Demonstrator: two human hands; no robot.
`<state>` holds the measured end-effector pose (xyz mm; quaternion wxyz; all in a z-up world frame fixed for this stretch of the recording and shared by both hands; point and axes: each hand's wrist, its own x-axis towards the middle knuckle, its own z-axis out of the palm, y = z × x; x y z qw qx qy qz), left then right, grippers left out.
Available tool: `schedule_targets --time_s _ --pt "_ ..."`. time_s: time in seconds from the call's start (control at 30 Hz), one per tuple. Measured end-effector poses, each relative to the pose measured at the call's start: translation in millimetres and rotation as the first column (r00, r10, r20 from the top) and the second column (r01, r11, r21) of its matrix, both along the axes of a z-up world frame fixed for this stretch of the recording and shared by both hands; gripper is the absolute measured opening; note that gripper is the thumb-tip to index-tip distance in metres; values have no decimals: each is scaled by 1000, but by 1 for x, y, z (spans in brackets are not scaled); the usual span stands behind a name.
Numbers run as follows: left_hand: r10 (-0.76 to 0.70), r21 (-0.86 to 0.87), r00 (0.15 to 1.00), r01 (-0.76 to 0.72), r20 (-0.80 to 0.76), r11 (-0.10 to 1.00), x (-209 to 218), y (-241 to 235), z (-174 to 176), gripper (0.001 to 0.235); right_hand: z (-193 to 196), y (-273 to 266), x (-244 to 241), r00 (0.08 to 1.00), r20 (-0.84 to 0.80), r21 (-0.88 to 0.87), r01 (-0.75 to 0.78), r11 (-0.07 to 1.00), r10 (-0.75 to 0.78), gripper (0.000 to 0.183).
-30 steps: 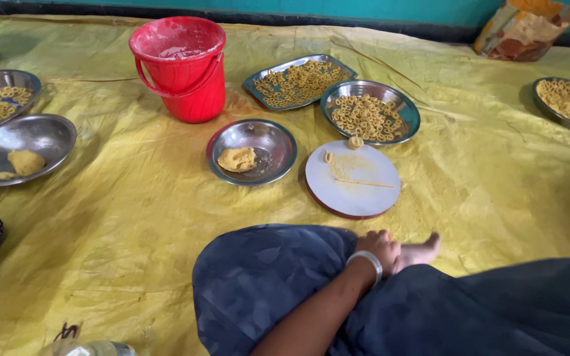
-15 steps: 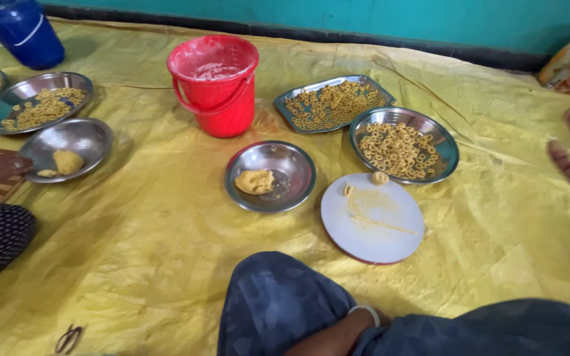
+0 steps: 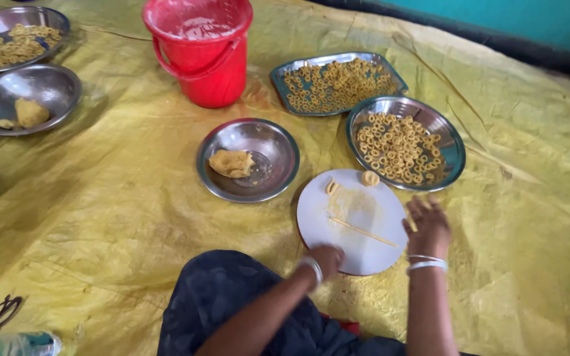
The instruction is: The person sits on a yellow tarp and shapes small pieces of dough into ring-shaped snacks by hand. They roll the dough into thin strips, join the ends to form rings, and place the finished pieces into a metal bowl. The process is repeated continuously with dough from a nearby bowl.
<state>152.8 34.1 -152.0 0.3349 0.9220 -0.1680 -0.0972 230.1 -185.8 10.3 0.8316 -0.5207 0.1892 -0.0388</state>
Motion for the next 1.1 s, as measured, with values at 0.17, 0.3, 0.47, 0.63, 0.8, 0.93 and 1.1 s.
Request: schedule_targets --time_s 0.17,0.3,0.47,0.63,0.8,0.93,1.1 --pt "455 -516 864 -496 -214 699 67 62 17 20 -86 37 6 981 -56 -873 -138 467 185 30" --pt "490 -571 752 -656 -440 494 68 71 25 23 -102 73 -15 925 76 -991 30 129 373 39" --pt "476 -515 814 -580 -333 631 68 57 37 21 -82 84 -23 929 -57 -996 -28 -83 367 47" --pt "442 -444 835 -548 -326 708 65 57 48 18 -81 100 -24 908 -96 -969 9 -249 408 56" --pt "420 -513 818 -574 -392 639 62 48 54 19 -91 96 -22 909 -81 -972 19 -235 408 54" --pt "416 -472 813 -578 -408 666 61 47 61 19 -96 101 -24 903 10 -969 115 -220 430 35" --pt "360 -430 769 -608 -528 667 59 48 60 24 -90 109 -31 884 132 -967 215 -139 448 15"
